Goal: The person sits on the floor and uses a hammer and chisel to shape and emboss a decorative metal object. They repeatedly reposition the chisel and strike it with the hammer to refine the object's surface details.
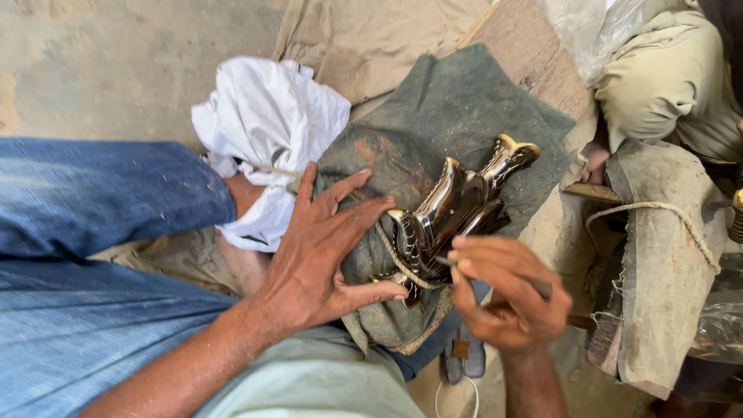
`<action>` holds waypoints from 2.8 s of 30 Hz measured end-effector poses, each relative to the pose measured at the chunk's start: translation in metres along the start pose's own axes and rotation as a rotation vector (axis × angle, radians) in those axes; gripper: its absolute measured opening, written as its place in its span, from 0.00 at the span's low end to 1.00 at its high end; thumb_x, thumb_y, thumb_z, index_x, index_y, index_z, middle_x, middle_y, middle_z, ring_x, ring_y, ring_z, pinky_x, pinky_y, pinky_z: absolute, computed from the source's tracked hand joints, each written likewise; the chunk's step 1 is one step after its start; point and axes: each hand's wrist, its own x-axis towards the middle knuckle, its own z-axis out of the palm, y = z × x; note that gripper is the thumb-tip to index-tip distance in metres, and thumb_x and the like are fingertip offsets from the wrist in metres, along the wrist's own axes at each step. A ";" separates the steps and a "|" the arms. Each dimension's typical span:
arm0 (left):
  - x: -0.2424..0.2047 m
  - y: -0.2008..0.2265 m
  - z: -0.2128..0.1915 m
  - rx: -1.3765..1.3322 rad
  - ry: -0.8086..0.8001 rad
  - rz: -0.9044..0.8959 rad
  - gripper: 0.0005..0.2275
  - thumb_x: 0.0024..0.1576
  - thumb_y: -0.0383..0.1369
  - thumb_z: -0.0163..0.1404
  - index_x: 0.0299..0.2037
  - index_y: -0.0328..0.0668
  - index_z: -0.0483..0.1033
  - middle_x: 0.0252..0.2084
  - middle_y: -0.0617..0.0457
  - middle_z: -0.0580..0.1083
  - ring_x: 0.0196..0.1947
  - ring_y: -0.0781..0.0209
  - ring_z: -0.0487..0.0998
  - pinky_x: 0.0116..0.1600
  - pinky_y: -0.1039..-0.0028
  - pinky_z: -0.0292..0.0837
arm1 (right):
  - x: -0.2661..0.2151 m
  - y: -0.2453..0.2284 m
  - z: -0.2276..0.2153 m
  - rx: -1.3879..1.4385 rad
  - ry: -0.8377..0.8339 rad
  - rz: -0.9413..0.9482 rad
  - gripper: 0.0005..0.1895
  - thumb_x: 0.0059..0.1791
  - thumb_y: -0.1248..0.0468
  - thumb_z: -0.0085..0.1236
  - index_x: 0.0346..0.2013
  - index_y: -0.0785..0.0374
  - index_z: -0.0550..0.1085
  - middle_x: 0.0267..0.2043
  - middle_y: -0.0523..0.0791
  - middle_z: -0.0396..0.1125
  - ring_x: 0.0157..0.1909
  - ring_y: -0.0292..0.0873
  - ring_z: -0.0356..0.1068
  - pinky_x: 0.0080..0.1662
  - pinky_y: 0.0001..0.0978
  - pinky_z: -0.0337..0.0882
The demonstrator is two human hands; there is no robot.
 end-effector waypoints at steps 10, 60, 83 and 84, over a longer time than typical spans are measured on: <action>-0.045 0.072 0.004 -0.084 -0.187 0.318 0.17 0.56 0.32 0.61 0.53 0.33 0.80 0.44 0.49 0.75 0.51 0.52 0.76 0.54 0.62 0.77 | -0.173 -0.066 0.031 0.347 0.238 0.513 0.18 0.53 0.70 0.59 0.54 0.68 0.63 0.48 0.54 0.73 0.48 0.49 0.79 0.49 0.40 0.83; 0.096 0.016 0.011 -0.500 -0.166 -0.239 0.19 0.57 0.26 0.60 0.58 0.40 0.72 0.35 0.54 0.79 0.34 0.72 0.79 0.39 0.80 0.79 | -0.085 0.015 -0.104 0.547 0.331 0.919 0.34 0.45 0.76 0.64 0.64 0.61 0.62 0.36 0.49 0.71 0.39 0.45 0.76 0.40 0.47 0.81; 0.111 0.032 0.005 -0.302 -0.253 -0.108 0.20 0.52 0.23 0.59 0.56 0.37 0.72 0.37 0.43 0.78 0.34 0.51 0.82 0.37 0.66 0.76 | 0.034 0.061 -0.145 -0.663 -0.777 0.950 0.19 0.41 0.62 0.76 0.42 0.57 0.76 0.26 0.44 0.70 0.23 0.36 0.72 0.31 0.28 0.73; 0.113 0.033 0.005 -0.303 -0.258 -0.080 0.19 0.53 0.23 0.59 0.55 0.37 0.72 0.39 0.42 0.78 0.35 0.50 0.82 0.39 0.65 0.77 | 0.029 0.059 -0.148 -0.673 -0.778 0.978 0.20 0.41 0.62 0.76 0.43 0.57 0.76 0.25 0.43 0.70 0.23 0.35 0.72 0.31 0.29 0.73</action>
